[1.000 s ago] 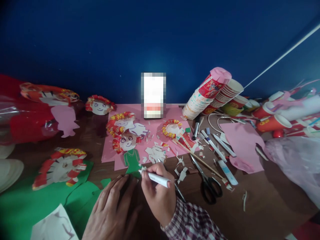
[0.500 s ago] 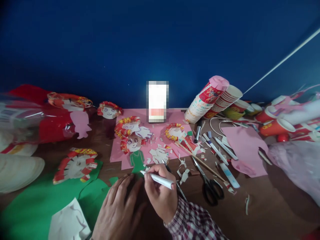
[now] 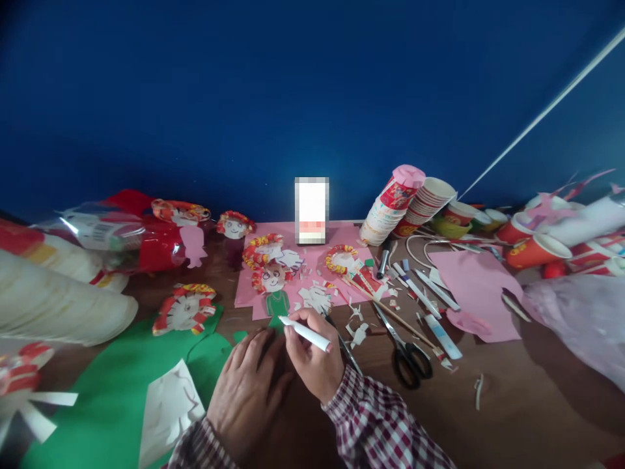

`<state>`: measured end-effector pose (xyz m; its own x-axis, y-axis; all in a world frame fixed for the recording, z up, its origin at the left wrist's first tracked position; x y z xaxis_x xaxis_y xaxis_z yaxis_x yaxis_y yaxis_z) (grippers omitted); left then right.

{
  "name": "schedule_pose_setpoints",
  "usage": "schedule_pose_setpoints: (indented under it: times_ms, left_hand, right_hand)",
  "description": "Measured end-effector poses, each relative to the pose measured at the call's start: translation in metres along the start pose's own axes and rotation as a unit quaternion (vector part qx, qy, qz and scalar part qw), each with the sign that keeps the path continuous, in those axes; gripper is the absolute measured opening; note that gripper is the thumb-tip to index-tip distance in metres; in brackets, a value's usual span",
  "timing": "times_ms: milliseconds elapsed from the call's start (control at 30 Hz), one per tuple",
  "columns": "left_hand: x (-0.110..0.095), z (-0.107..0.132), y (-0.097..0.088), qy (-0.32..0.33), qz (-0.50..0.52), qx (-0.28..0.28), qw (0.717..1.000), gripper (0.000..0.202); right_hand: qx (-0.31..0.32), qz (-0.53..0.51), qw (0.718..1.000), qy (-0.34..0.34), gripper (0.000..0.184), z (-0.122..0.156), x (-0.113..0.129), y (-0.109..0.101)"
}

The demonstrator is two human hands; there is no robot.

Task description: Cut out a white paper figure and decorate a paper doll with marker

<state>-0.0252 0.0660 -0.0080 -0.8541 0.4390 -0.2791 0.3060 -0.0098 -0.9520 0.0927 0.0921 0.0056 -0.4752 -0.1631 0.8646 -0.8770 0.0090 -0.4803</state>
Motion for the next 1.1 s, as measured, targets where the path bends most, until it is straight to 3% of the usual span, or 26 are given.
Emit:
schedule_pose_setpoints:
  times_ms: [933, 1100]
  left_hand:
    - [-0.0009, 0.0013, -0.0034, 0.005, 0.018, -0.026, 0.999, 0.038]
    - [-0.0018, 0.0008, -0.0032, 0.0, 0.015, -0.008, 1.0, 0.04]
  right_hand:
    - [0.017, 0.003, 0.999, -0.035, 0.008, -0.0009, 0.0029, -0.0006]
    - [0.035, -0.001, 0.999, 0.01, 0.007, -0.0031, -0.004, 0.0033]
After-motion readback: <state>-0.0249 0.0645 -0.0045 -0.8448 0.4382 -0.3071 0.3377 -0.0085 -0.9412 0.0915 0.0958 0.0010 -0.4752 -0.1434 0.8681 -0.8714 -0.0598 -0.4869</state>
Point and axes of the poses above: each hand's wrist, its own z-axis away from the middle knuckle, its own y-axis out of the palm, x = y × z, the point moved 7 cm from there along -z, towards the middle knuckle, and after that the axes turned 7 degrees about x, right-handed, at the moved point
